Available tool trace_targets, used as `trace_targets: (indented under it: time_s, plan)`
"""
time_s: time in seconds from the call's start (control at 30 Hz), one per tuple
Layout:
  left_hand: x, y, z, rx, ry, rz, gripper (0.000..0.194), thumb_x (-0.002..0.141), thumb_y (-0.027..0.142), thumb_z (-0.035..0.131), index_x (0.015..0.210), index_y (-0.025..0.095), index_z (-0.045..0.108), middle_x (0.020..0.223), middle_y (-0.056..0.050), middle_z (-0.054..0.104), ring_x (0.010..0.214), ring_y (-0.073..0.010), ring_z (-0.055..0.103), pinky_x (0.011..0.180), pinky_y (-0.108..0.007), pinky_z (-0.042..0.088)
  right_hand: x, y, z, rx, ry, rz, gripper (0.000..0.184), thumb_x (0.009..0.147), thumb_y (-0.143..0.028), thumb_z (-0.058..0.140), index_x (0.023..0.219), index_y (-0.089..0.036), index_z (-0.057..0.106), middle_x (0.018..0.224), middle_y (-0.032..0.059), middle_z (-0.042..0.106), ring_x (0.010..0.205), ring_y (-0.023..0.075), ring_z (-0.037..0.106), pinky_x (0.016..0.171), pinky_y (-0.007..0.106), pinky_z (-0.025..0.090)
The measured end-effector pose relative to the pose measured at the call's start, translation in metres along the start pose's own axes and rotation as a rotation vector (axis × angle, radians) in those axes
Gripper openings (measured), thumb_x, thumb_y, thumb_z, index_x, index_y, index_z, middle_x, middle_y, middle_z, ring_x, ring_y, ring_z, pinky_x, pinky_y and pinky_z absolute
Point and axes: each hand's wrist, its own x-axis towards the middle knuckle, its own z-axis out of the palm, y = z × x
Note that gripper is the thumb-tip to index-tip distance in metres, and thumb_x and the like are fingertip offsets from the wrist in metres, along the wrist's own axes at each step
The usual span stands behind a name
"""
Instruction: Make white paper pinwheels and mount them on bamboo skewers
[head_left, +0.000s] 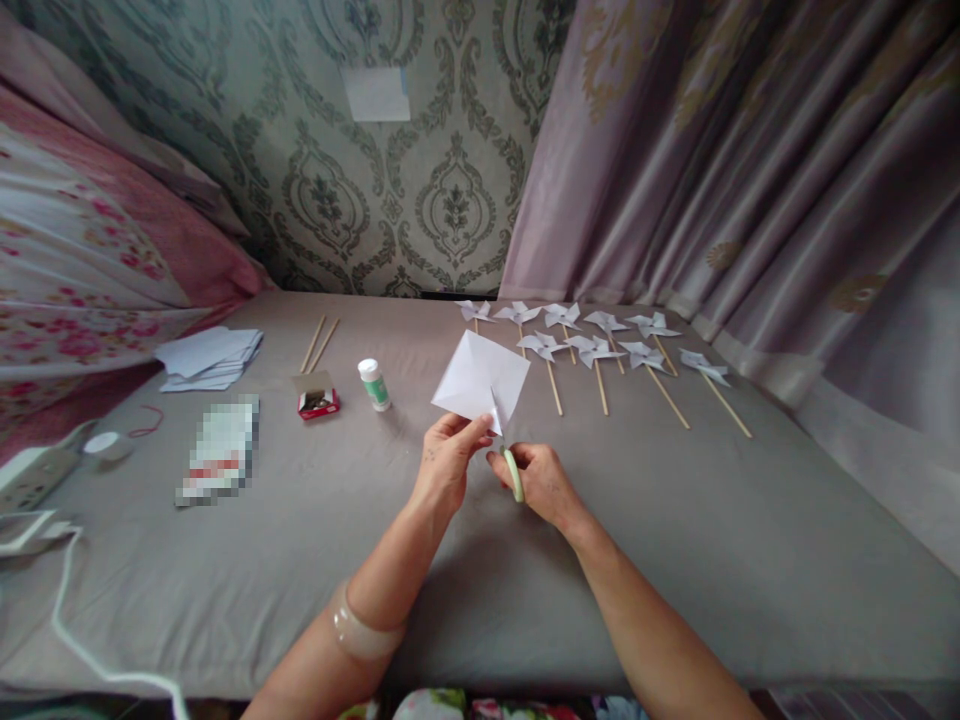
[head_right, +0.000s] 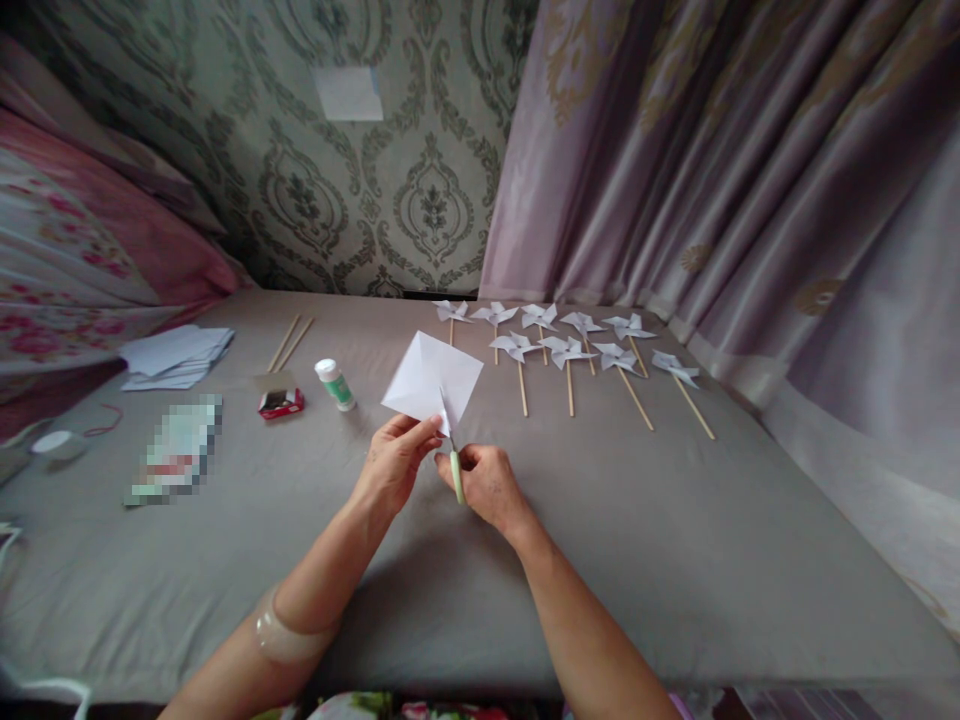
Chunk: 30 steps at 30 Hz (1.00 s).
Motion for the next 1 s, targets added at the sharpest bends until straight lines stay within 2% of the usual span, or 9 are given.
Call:
trace_targets:
  time_s: [0.67,1.0]
  plan:
    - [-0.0006,0.0048,0.0021,-0.028,-0.002,-0.020,0.028,0.051,0.025,0.082,0.070,0.012,0.067,0.065,-0.001,0.064,0.057,-0.0081,0.056,0.056,-0.021,0.044,0.0006,-0.0003,0.0011,-0.004,0.034,0.016,0.037,0.068,-0.046,0.062,0.049,-0.016,0.051,0.044,-0.0030,0.043,0.044,0.0091,0.038,0.043,0.023,0.028]
    - [0.0019,0.0033,-0.0009,-0.109,0.009,-0.059,0.030,0.055,0.030,0.081,0.061,0.014,0.056,0.051,0.002,0.056,0.051,-0.0076,0.055,0.055,-0.020,0.044,0.0002,-0.0016,0.0024,-0.003,0.022,0.030,0.037,0.068,-0.044,0.062,0.048,-0.016,0.051,0.044,-0.0028,0.044,0.045,0.0089,0.038,0.044,0.023,0.028]
